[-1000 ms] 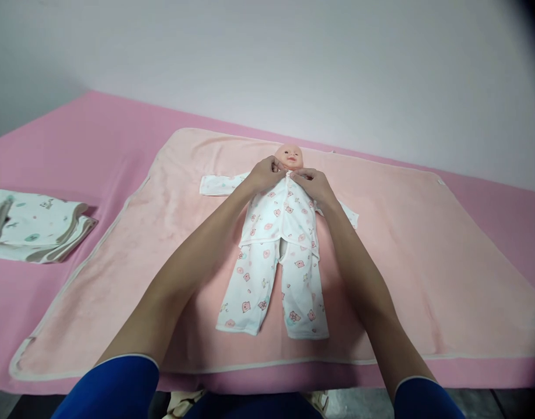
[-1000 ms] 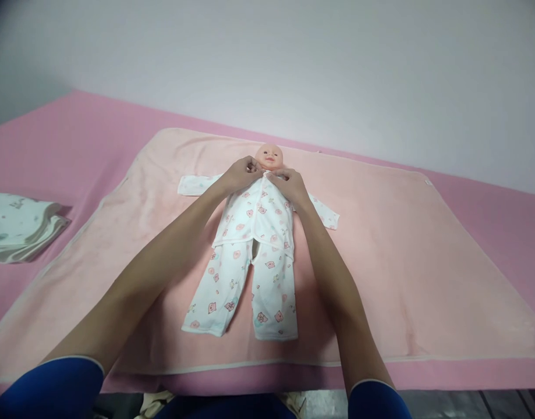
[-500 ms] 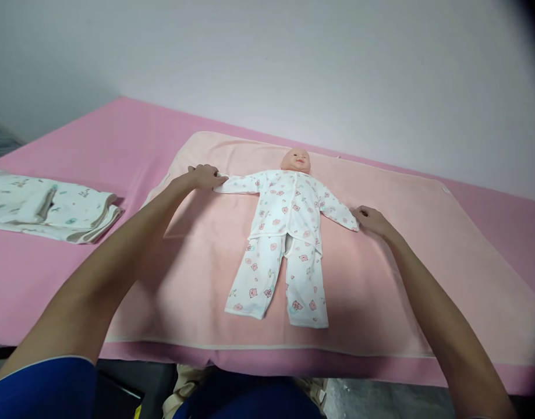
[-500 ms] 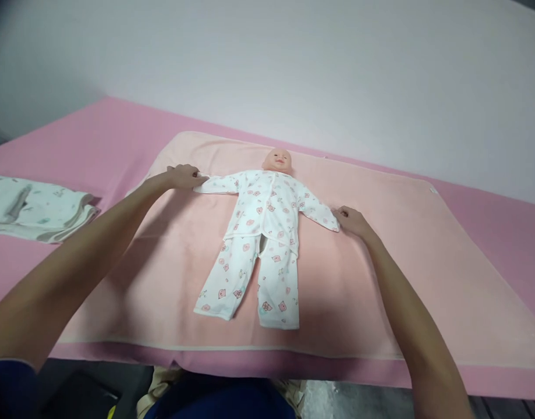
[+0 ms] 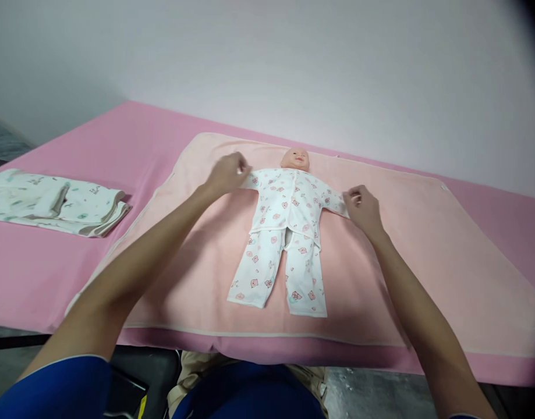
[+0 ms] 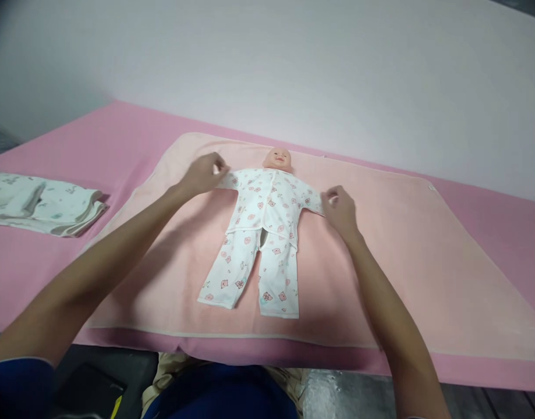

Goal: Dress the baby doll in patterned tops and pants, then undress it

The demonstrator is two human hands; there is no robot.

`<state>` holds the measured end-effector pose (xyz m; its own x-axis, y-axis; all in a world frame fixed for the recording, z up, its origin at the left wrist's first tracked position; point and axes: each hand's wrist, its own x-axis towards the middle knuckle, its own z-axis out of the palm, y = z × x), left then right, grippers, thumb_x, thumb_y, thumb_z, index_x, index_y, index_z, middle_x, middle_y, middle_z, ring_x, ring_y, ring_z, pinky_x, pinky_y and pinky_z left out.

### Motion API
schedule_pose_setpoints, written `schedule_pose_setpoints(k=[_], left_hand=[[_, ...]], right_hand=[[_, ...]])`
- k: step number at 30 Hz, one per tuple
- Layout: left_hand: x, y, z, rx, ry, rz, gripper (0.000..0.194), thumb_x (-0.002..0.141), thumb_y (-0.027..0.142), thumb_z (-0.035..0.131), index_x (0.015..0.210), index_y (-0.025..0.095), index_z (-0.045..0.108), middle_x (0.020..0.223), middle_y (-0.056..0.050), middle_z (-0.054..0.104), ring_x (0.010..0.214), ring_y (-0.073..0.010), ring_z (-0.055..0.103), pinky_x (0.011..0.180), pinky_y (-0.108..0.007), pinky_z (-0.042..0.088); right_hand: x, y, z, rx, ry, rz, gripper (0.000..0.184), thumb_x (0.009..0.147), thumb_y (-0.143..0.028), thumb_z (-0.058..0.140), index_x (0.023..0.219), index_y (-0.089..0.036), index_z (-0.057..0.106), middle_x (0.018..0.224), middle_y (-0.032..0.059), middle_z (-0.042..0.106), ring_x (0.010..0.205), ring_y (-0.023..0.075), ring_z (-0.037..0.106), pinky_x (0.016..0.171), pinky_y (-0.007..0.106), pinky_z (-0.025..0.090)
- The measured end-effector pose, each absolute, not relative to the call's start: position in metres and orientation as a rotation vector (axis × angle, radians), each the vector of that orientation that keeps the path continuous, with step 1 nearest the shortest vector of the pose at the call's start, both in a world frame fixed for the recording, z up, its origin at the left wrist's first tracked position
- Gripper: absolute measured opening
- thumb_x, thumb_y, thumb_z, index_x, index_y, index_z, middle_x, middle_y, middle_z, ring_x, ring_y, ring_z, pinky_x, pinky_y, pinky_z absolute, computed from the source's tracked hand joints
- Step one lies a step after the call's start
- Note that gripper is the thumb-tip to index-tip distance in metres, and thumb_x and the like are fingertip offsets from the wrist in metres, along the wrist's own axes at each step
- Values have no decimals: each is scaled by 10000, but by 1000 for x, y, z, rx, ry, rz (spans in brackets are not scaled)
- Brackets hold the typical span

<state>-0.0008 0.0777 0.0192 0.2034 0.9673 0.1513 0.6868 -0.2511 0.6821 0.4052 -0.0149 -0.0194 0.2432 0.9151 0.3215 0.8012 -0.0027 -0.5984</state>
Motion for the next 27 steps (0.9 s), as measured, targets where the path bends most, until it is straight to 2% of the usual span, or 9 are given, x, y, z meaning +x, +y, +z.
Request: schedule_pose_setpoints(k=[3, 6, 11, 15, 20, 27], left_hand=[[46, 70, 32, 2130, 1177, 595, 331, 1020, 529, 652, 985, 207, 721, 1068, -90, 791, 933, -233, 696, 812, -328, 498], [69, 63, 39, 2137, 1018, 390, 388, 997, 575, 642, 843, 219, 650, 940, -69, 749, 808, -216, 640, 720, -344, 420], [62, 66, 31, 2035, 1002, 312, 317, 909, 546, 744, 988, 244, 692, 1014, -40, 754, 869, -208, 654, 733, -324, 450], [59, 71, 26, 1951, 1045, 320, 341, 889, 508, 781, 1068, 242, 667, 999, -48, 772, 866, -208, 674, 721, -320, 473], [61, 70, 28, 1971, 983, 279, 180, 869, 394, 759, 867, 237, 672, 768, -31, 669, 685, -188, 578, 643, -340, 377], [62, 74, 21, 1954, 899, 333, 161, 869, 378, 734, 814, 229, 709, 739, -12, 530, 655, -157, 427, 632, -337, 269]], right_hand=[[340, -21, 7, -1446, -1949, 600, 276, 1059, -521, 629, 1076, -259, 712, 1087, 56, 765, 927, 227, 656, 857, 372, 501], [306, -19, 20, -1400, -2040, 788, 299, 1032, -552, 691, 1094, -263, 735, 1048, 36, 735, 879, 207, 605, 793, 353, 473], [303, -5, 11, -1489, -1859, 992, 363, 978, -600, 743, 1071, -255, 809, 852, 0, 610, 753, 170, 468, 690, 330, 351], [297, -2, 3, -1489, -1792, 989, 339, 929, -578, 796, 963, -244, 838, 806, -6, 546, 741, 161, 423, 693, 336, 327], [285, -3, -4, -1523, -1690, 871, 281, 879, -520, 818, 880, -239, 813, 791, -6, 573, 755, 169, 457, 735, 347, 384], [285, -4, -8, -1541, -1675, 802, 149, 875, -402, 767, 874, -253, 767, 815, -1, 624, 748, 174, 488, 735, 343, 418]])
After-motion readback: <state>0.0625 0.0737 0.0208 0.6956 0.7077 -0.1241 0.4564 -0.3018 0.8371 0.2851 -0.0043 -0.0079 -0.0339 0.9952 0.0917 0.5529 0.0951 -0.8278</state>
